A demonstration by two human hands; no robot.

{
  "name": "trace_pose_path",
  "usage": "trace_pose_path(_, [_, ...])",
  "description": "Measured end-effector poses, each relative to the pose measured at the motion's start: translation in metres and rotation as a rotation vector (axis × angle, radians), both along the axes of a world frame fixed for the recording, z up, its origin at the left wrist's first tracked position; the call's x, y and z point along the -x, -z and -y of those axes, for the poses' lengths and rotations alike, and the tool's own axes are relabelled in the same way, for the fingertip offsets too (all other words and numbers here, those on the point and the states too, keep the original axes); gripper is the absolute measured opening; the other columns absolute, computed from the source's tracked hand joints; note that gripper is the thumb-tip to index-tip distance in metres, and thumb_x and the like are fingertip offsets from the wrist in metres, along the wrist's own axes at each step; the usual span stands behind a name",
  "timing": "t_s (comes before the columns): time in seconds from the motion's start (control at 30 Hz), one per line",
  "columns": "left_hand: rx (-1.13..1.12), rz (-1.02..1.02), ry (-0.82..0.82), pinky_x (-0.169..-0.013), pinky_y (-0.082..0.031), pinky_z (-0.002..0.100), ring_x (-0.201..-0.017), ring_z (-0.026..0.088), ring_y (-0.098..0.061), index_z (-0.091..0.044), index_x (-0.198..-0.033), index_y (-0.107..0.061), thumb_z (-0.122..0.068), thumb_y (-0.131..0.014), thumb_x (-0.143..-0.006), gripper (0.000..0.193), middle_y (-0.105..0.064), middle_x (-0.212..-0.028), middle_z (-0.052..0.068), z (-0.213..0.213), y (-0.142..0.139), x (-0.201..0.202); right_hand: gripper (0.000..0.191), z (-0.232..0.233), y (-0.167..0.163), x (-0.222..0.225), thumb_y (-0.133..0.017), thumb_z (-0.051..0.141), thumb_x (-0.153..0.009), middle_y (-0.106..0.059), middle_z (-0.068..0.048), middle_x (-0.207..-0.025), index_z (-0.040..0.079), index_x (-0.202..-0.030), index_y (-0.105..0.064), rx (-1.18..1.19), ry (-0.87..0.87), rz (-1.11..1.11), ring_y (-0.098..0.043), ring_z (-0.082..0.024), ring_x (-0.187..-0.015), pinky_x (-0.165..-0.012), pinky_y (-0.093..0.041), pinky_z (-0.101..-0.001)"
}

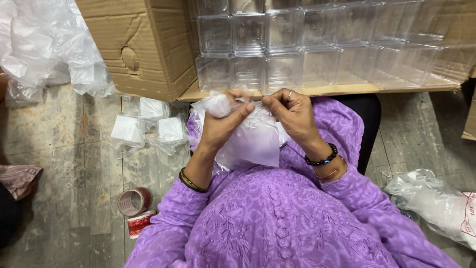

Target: The person sits on the floor and wraps clear plastic boxes with white foam sheets, then places the wrapped boxes into a large cardboard box. They repeat the wrapping and packing cycle, occasionally reaching into the box to reposition the packed items.

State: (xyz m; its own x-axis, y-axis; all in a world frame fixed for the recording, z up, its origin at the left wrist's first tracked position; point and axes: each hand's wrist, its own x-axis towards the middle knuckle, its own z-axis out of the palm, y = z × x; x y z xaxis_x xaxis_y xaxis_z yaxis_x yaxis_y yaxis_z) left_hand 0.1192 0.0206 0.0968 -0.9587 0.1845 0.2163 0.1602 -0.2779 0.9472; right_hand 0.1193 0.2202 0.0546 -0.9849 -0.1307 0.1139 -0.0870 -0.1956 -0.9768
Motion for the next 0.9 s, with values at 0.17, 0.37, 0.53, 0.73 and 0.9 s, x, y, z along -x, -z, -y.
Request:
trace_pose_path(0.17, [0.063, 0.226, -0.054, -0.059, -0.046, 0.021, -0.066, 0.005, -0.057, -0.008, -0.086, -0.07, -0.018, -0.079, -0.088, 0.014, -0.065, -0.073, -0.004, -0.002, 0.003, 0.0, 0.018, 0.002, 0.003, -0.002, -0.07, 0.017, -0.108, -0.063, 0.0, -0.098, 0.001, -0.102, -0.072, -0.008, -0.001, -0.178, -0.053, -0.004, -0.084, -0.073, -0.044, -0.0196])
trace_pose_path(0.37, [0.248, 0.128, -0.084, -0.051, -0.04, 0.023, -0.058, 0.005, -0.051, -0.005, -0.078, -0.065, -0.029, -0.073, -0.101, 0.034, -0.057, -0.065, -0.002, -0.011, 0.053, 0.005, 0.024, 0.006, 0.015, -0.002, -0.06, 0.031, -0.106, -0.071, -0.006, -0.082, 0.009, -0.097, -0.059, 0.409, -0.176, 0.178, -0.051, -0.007, -0.058, -0.055, -0.04, -0.0206])
trace_pose_path(0.53, [-0.093, 0.26, 0.392, -0.059, -0.05, 0.026, -0.068, 0.01, -0.064, -0.002, -0.099, -0.069, -0.036, -0.064, -0.106, 0.034, -0.069, -0.082, 0.005, 0.025, 0.065, 0.009, 0.022, -0.019, 0.017, 0.006, -0.063, 0.026, -0.111, -0.054, 0.006, -0.07, 0.007, -0.102, -0.058, 0.451, -0.288, 0.313, -0.045, -0.002, -0.056, -0.051, -0.038, -0.02])
trace_pose_path(0.73, [-0.223, 0.387, 0.905, -0.045, -0.041, 0.02, -0.051, 0.004, -0.052, 0.0, -0.103, -0.066, -0.025, -0.069, -0.097, 0.026, -0.073, -0.097, 0.011, 0.084, 0.079, 0.029, 0.034, -0.085, 0.002, -0.001, -0.076, 0.009, -0.092, -0.062, 0.003, -0.084, 0.0, -0.122, -0.065, -0.028, -0.425, 0.19, -0.057, -0.005, -0.073, -0.065, -0.047, -0.0198])
trace_pose_path(0.9, [0.093, 0.215, 0.13, -0.059, -0.047, 0.026, -0.068, 0.008, -0.058, -0.002, -0.114, -0.069, -0.014, -0.068, -0.096, 0.022, -0.065, -0.085, 0.0, -0.004, 0.129, 0.117, 0.018, -0.078, 0.025, 0.047, -0.061, 0.006, -0.098, -0.063, -0.002, -0.074, -0.005, -0.107, -0.072, -0.714, 0.371, -0.198, -0.055, -0.007, -0.067, -0.057, -0.043, -0.0261])
